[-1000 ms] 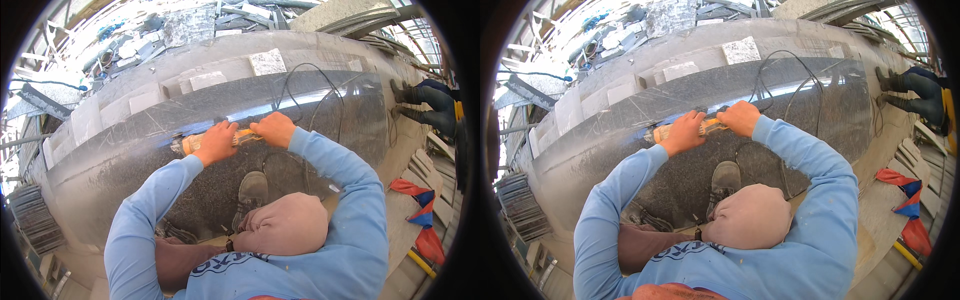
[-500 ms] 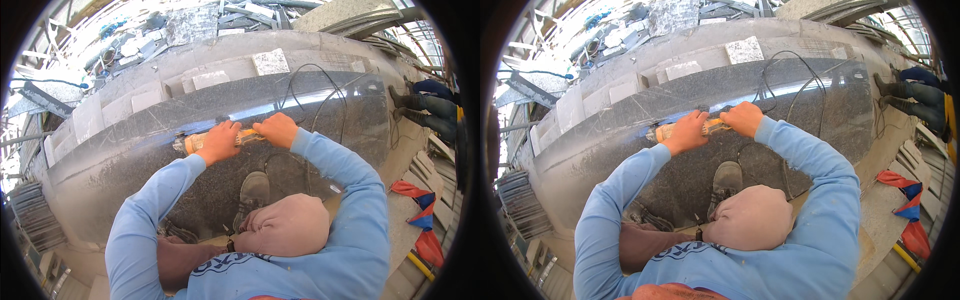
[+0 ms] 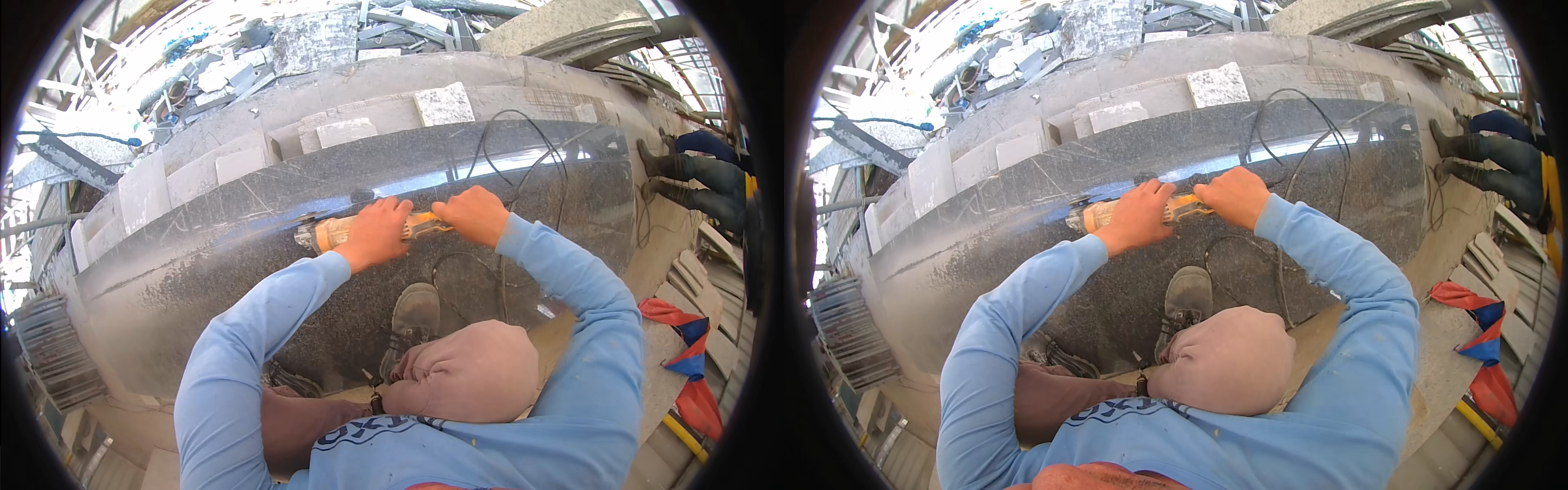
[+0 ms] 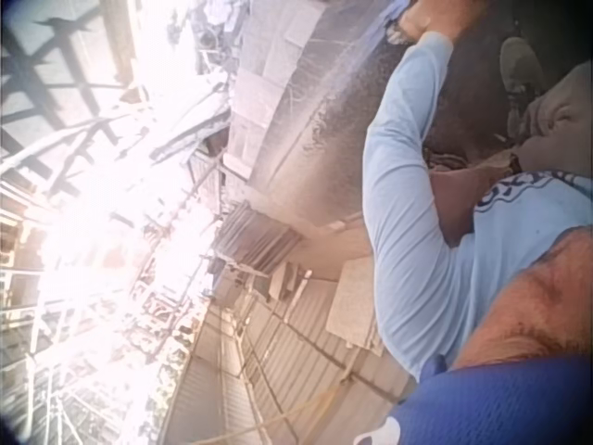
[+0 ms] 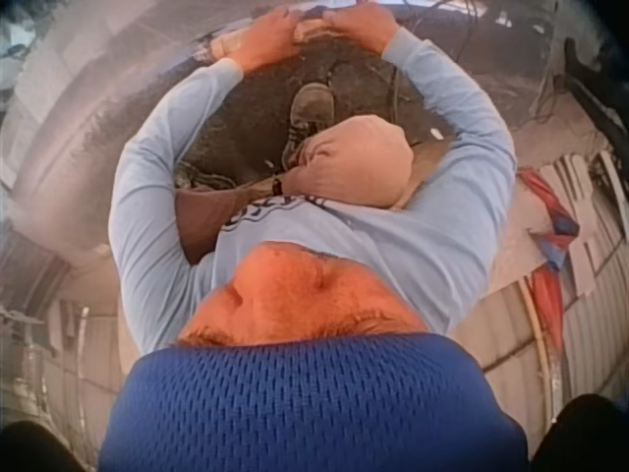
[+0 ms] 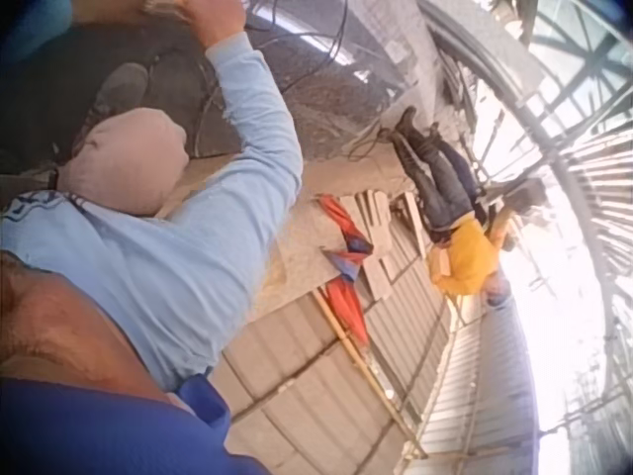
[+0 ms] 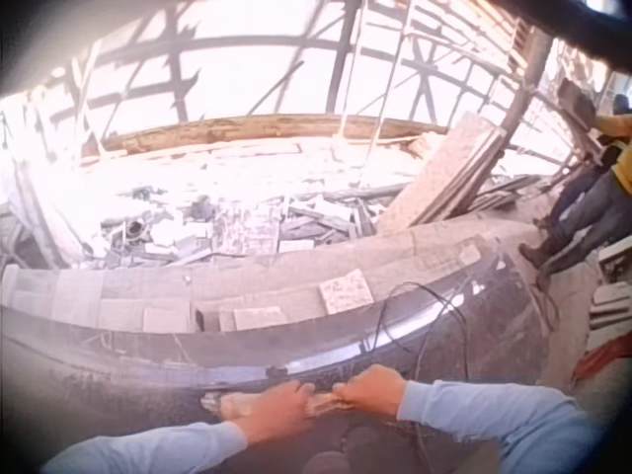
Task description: The person uses an angle grinder to smooth the surface of a large dark stone slab. They move the tool back and forth along the slab while wearing orange gloves. The work occurs in a workshop with other stone pieces and equipment visible in the background.
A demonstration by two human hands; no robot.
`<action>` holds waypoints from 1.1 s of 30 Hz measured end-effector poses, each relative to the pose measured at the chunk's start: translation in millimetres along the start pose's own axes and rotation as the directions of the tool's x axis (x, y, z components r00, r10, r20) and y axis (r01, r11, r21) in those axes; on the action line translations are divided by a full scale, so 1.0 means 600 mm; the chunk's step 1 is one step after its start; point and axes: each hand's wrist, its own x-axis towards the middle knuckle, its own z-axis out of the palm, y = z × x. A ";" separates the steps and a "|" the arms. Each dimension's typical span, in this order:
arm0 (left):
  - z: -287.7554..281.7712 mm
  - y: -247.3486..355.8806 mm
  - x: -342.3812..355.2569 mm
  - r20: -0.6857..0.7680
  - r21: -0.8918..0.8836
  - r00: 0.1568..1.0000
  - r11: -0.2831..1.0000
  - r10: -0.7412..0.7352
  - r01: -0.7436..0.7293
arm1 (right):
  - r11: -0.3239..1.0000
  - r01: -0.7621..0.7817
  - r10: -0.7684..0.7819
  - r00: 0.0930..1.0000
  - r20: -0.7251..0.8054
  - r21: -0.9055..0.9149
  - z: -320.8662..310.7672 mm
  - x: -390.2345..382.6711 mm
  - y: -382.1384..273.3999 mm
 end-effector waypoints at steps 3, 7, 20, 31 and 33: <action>0.003 -0.025 -0.013 0.060 0.020 0.997 0.999 -0.048 0.047 | 1.000 0.022 -0.022 1.000 -0.008 -0.008 0.020 0.031 -0.014; -0.001 -0.022 -0.014 0.040 0.004 0.999 1.000 -0.030 0.030 | 0.999 0.026 -0.024 0.998 0.055 -0.036 -0.005 0.026 -0.015; -0.003 -0.014 -0.007 0.045 0.009 0.999 0.999 -0.032 0.031 | 0.999 0.033 -0.033 0.998 -0.044 -0.002 0.022 0.024 -0.006; -0.001 0.033 0.022 -0.018 -0.029 0.999 0.999 0.041 -0.042 | 0.998 -0.009 0.012 0.999 0.040 -0.057 -0.029 -0.038 0.017; 0.000 0.028 0.020 -0.025 -0.030 0.999 0.999 0.025 -0.026 | 0.999 0.026 -0.026 1.000 -0.007 -0.047 -0.015 -0.029 0.023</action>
